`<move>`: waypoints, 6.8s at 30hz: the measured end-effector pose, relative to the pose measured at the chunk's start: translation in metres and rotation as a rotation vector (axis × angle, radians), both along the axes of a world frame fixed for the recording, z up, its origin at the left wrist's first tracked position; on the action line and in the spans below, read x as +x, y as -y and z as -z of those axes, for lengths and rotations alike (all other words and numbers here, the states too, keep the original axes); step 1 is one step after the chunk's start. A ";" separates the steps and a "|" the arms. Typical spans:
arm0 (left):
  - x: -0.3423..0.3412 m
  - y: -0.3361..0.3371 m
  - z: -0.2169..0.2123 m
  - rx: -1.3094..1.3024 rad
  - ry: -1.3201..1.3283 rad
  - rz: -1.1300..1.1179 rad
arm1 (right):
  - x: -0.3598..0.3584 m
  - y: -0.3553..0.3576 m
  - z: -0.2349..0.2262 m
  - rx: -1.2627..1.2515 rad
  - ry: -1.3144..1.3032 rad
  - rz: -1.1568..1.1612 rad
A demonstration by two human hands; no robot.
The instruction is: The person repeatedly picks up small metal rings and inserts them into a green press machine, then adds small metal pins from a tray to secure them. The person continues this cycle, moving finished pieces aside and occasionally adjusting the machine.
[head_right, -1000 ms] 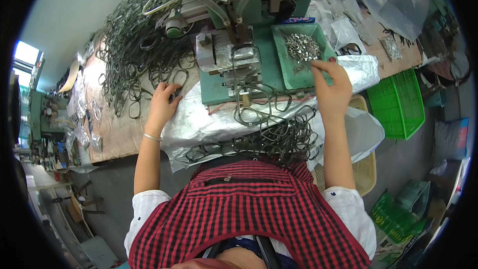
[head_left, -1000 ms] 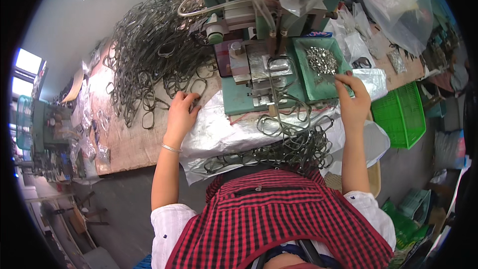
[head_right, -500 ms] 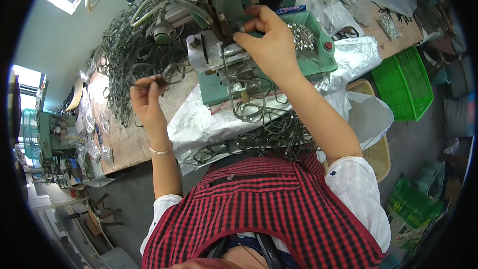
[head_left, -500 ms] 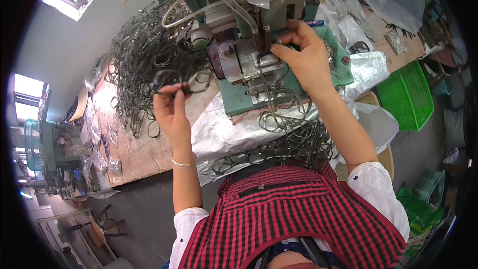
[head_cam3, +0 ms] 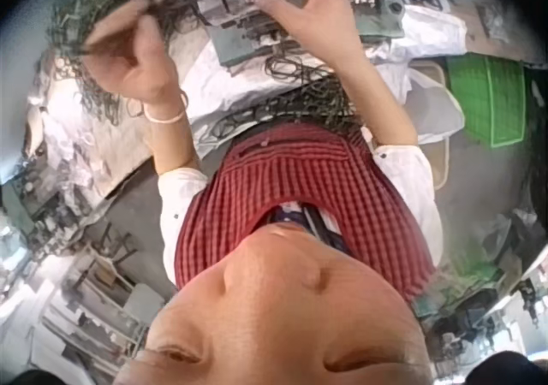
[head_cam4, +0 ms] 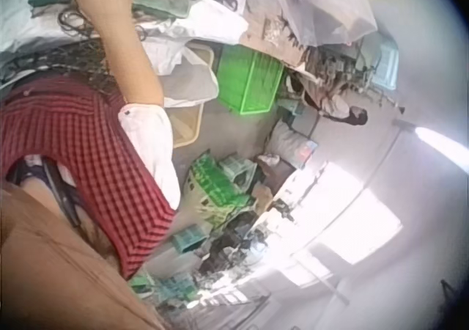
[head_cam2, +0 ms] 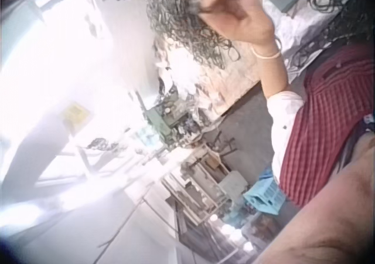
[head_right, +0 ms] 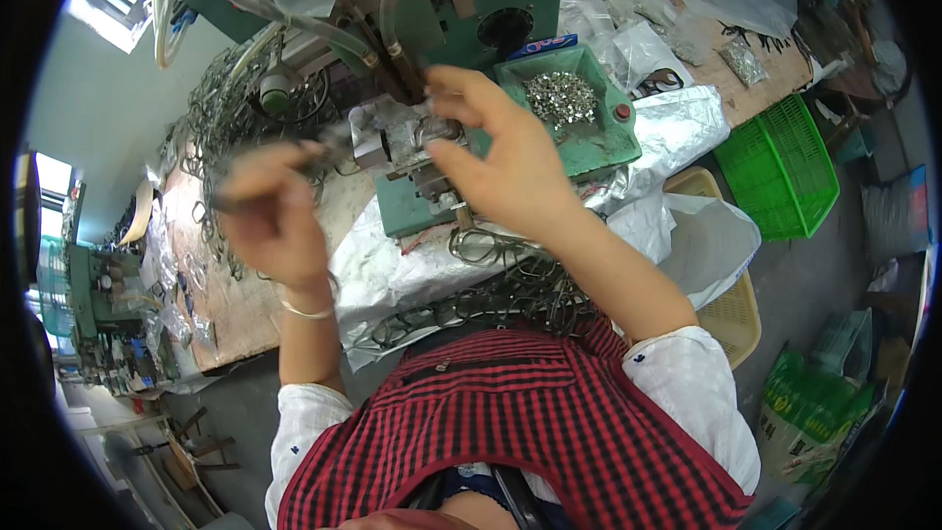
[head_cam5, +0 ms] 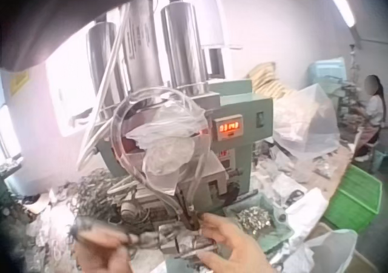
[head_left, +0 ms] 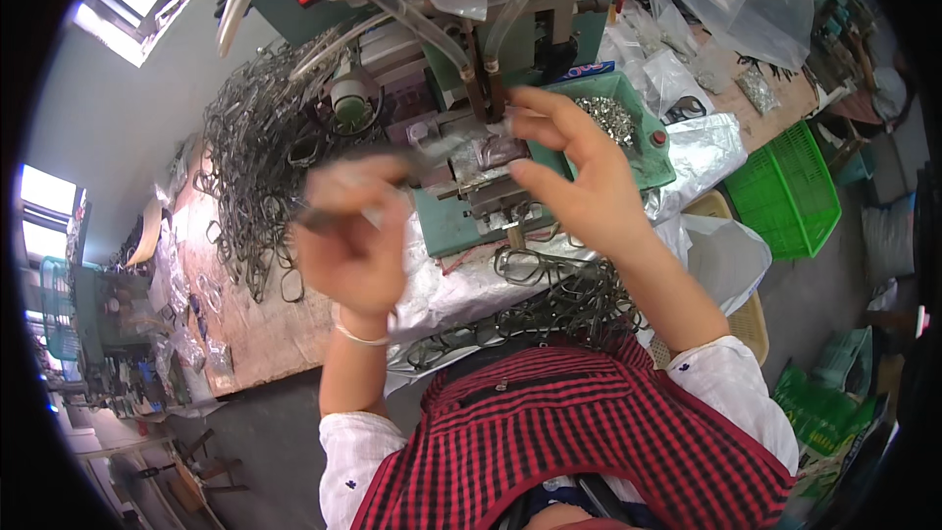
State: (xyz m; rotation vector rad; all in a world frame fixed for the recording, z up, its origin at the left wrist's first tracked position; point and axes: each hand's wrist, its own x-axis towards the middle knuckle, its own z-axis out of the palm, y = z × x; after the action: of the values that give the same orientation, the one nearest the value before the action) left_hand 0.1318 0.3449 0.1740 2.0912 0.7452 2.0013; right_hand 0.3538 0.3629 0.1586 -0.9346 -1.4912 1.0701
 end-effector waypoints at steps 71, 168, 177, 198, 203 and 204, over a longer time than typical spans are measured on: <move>-0.013 -0.030 -0.023 -0.159 0.305 -0.127 | -0.034 -0.030 0.019 -0.188 -0.494 0.028; -0.004 -0.024 -0.026 -0.178 0.392 0.048 | -0.040 -0.020 0.027 0.075 -0.306 0.136; 0.024 0.009 0.022 0.202 -0.564 -0.059 | 0.096 -0.002 0.091 0.204 1.021 0.655; 0.027 0.034 0.054 -0.081 -0.462 -0.046 | 0.075 -0.081 0.111 0.035 0.631 0.584; -0.047 0.086 0.089 -0.012 -0.586 -0.505 | 0.109 -0.053 0.128 -0.040 -0.056 0.669; -0.070 0.087 0.086 -0.075 -0.562 -0.691 | 0.112 -0.052 0.135 -0.101 -0.144 0.674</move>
State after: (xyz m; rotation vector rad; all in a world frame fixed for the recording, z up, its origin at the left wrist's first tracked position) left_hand 0.0615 0.2578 0.0877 2.6145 1.8121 1.5475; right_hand 0.4663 0.4152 0.0238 -1.2801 -0.8993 0.6952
